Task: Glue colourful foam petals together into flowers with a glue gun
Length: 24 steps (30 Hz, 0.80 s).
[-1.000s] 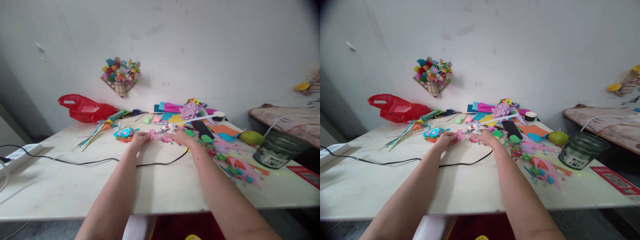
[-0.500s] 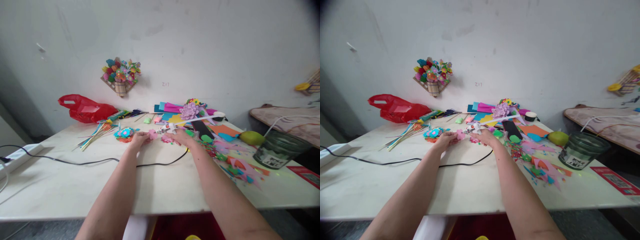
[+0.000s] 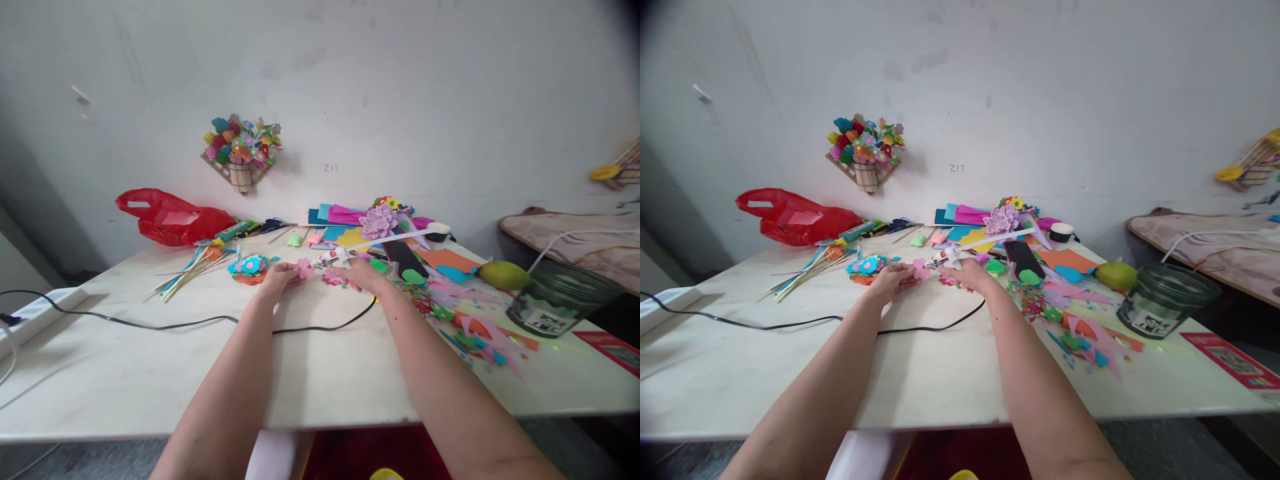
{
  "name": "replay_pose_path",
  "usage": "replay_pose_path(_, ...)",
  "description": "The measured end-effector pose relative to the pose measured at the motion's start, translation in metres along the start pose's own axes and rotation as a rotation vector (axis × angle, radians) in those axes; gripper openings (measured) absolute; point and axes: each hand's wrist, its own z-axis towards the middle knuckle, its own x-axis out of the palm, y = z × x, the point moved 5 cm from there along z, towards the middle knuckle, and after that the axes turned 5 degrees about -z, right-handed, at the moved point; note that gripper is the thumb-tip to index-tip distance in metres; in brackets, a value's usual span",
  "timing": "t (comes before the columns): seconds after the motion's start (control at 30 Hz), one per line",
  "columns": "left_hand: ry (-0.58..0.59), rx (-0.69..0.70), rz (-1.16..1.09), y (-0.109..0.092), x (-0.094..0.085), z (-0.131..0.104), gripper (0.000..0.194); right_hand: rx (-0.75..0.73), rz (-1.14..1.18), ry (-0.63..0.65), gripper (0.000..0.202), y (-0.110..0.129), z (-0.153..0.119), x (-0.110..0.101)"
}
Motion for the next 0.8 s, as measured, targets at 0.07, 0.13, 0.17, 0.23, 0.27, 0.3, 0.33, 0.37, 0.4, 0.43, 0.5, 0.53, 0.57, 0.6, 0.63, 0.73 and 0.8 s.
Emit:
replay_pose_path(0.07,-0.002,0.001,0.002,0.0004,-0.0005,0.0006,0.024,0.011,-0.007,-0.009,0.040,-0.0008,0.0009,0.0002)
replay_pose_path(0.13,-0.001,-0.001,0.006,0.0009,-0.0009,0.0011,0.024,0.020,-0.019,-0.019,0.039,-0.0017,0.0017,0.0007)
replay_pose_path(0.17,0.000,-0.004,0.009,0.0013,-0.0010,0.0014,0.024,0.019,-0.022,-0.020,0.039,-0.0019,0.0019,0.0011)
replay_pose_path(0.23,0.002,-0.012,0.011,0.0019,-0.0013,0.0016,0.023,0.007,-0.018,-0.020,0.040,-0.0017,0.0019,0.0018)
replay_pose_path(0.27,0.002,-0.014,0.011,0.0020,-0.0014,0.0016,0.023,0.001,-0.015,-0.017,0.040,-0.0015,0.0016,0.0021)
replay_pose_path(0.3,0.000,-0.014,0.009,0.0020,-0.0016,0.0016,0.023,-0.003,-0.014,-0.013,0.040,-0.0013,0.0011,0.0022)
replay_pose_path(0.33,-0.004,-0.012,0.007,0.0019,-0.0017,0.0015,0.022,-0.004,-0.016,-0.008,0.040,-0.0011,0.0006,0.0021)
replay_pose_path(0.37,-0.006,-0.009,0.005,0.0017,-0.0018,0.0014,0.022,-0.001,-0.021,-0.003,0.040,-0.0010,0.0001,0.0019)
replay_pose_path(0.4,-0.009,-0.008,0.002,0.0016,-0.0018,0.0013,0.022,0.003,-0.027,0.002,0.040,-0.0009,-0.0003,0.0017)
replay_pose_path(0.43,-0.010,-0.009,0.000,0.0015,-0.0017,0.0011,0.022,0.007,-0.032,0.006,0.040,-0.0007,-0.0005,0.0014)
replay_pose_path(0.5,-0.007,-0.009,-0.004,0.0013,-0.0012,0.0008,0.022,0.013,-0.032,0.008,0.040,-0.0005,-0.0004,0.0010)
replay_pose_path(0.53,-0.003,-0.008,-0.005,0.0010,-0.0008,0.0006,0.022,0.017,-0.031,0.003,0.039,-0.0006,-0.0001,0.0008)
replay_pose_path(0.57,-0.001,-0.008,-0.004,0.0009,-0.0005,0.0003,0.022,0.023,-0.030,-0.005,0.039,-0.0009,0.0004,0.0008)
replay_pose_path(0.6,-0.001,-0.010,-0.001,0.0007,-0.0003,0.0001,0.022,0.029,-0.030,-0.013,0.039,-0.0015,0.0009,0.0009)
replay_pose_path(0.63,-0.003,-0.013,0.004,0.0008,-0.0003,-0.0002,0.022,0.035,-0.029,-0.021,0.038,-0.0021,0.0014,0.0010)
replay_pose_path(0.73,-0.004,-0.021,0.014,0.0010,-0.0001,-0.0006,0.020,0.020,-0.017,-0.025,0.038,-0.0023,0.0023,0.0020)
replay_pose_path(0.8,0.002,-0.015,0.007,0.0009,-0.0002,-0.0003,0.019,-0.009,-0.008,-0.018,0.038,-0.0006,0.0018,0.0018)
